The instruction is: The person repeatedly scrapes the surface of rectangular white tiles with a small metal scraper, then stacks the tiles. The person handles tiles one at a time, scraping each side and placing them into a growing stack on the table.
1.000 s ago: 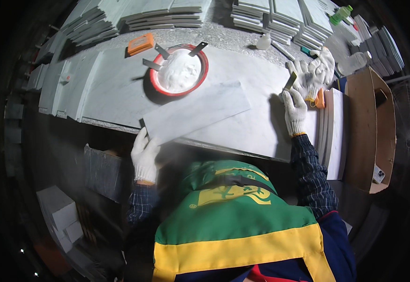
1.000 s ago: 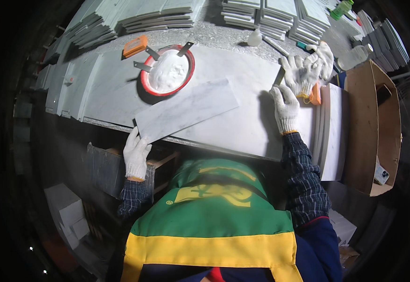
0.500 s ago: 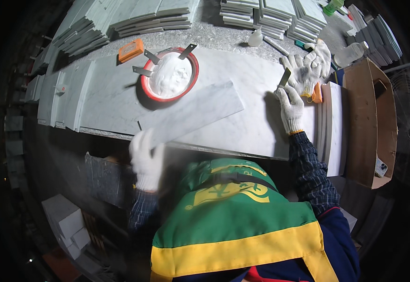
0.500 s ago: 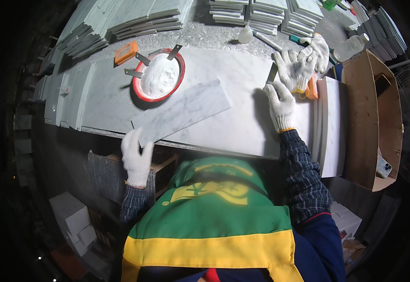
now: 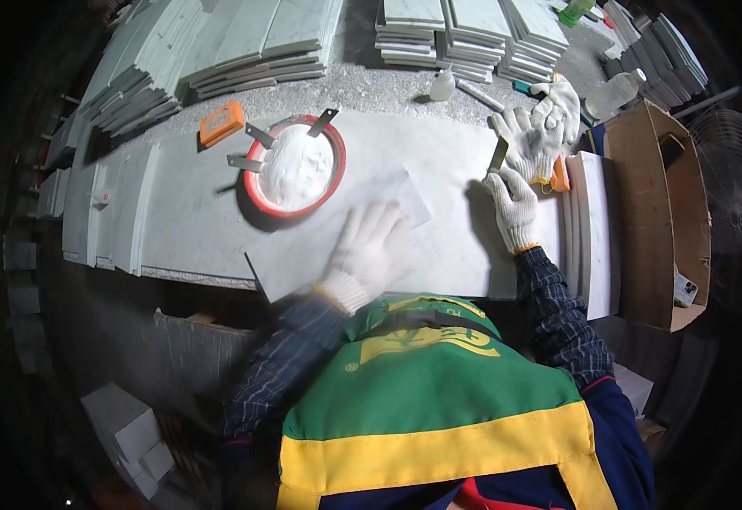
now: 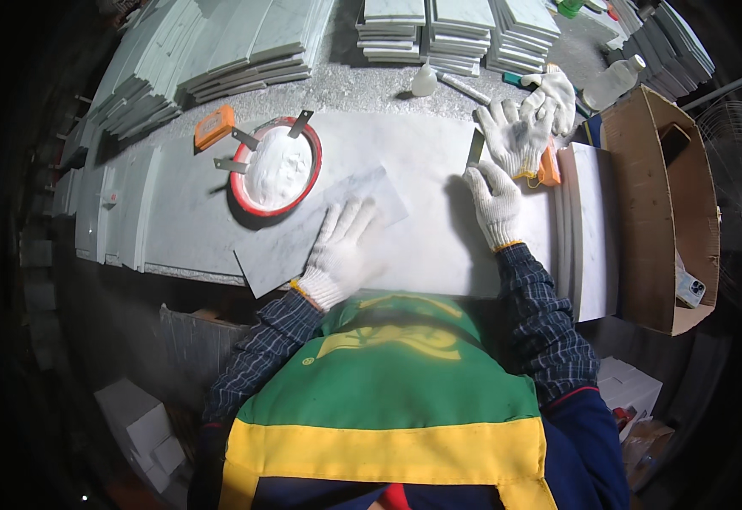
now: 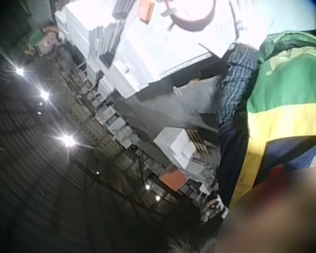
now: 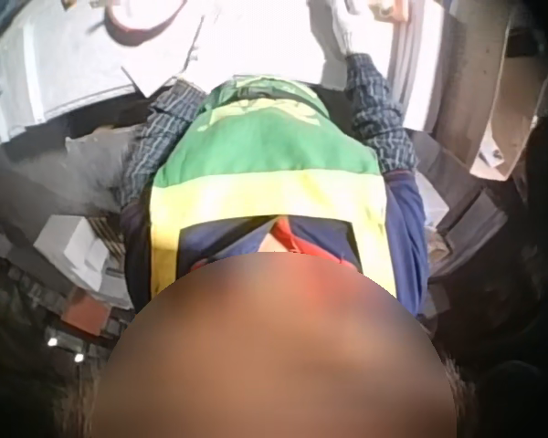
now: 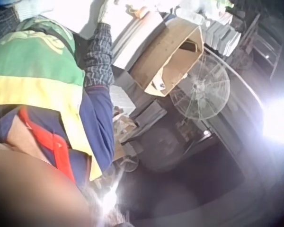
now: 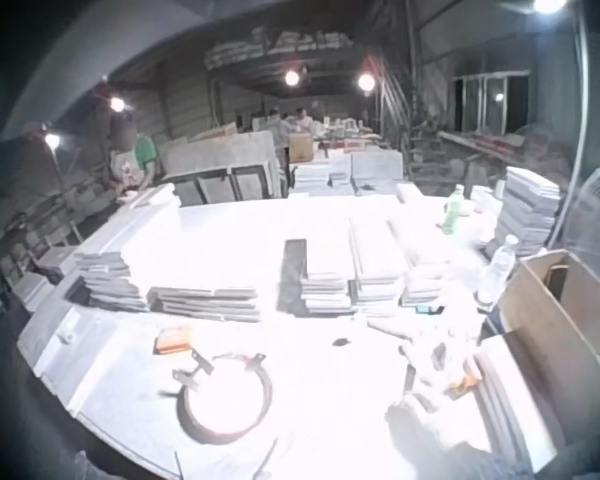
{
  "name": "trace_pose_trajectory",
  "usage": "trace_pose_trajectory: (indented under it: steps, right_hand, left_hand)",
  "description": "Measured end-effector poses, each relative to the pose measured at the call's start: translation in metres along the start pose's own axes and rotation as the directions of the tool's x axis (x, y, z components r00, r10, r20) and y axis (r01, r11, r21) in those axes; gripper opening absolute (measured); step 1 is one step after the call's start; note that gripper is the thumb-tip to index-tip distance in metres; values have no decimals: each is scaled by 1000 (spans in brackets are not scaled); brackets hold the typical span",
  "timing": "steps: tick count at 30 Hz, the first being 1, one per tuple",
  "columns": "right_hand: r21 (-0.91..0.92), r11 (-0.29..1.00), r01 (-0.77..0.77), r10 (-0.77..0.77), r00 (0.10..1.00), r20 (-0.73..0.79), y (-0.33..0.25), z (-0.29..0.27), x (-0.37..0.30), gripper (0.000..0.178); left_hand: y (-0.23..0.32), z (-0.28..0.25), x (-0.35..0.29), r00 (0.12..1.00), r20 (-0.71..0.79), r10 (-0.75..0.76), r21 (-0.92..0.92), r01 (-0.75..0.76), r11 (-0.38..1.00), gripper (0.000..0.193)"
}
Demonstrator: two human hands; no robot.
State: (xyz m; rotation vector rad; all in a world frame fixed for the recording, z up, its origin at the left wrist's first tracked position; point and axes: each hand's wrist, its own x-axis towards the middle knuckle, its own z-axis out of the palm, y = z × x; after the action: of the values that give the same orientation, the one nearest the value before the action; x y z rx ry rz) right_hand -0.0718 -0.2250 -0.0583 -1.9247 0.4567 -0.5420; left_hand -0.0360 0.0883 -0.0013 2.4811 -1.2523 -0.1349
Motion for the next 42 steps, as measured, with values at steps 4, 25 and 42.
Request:
trace_pose_trajectory:
  steps: [4, 25, 42]
  right_hand:
    - [-13, 999, 44, -44, 999, 7, 2, -1, 0, 23]
    - [38, 995, -94, 91, 994, 66, -6, -4, 3, 24]
    - [-171, 889, 425, -204, 701, 683, -168, 83, 17, 35]
  left_hand:
    - [-20, -21, -6, 954, -93, 284, -199, -297, 934, 58]
    - [-50, -32, -33, 980, -99, 172, -52, -178, 983, 45]
    - [-56, -19, -36, 948, -274, 159, -39, -176, 984, 36]
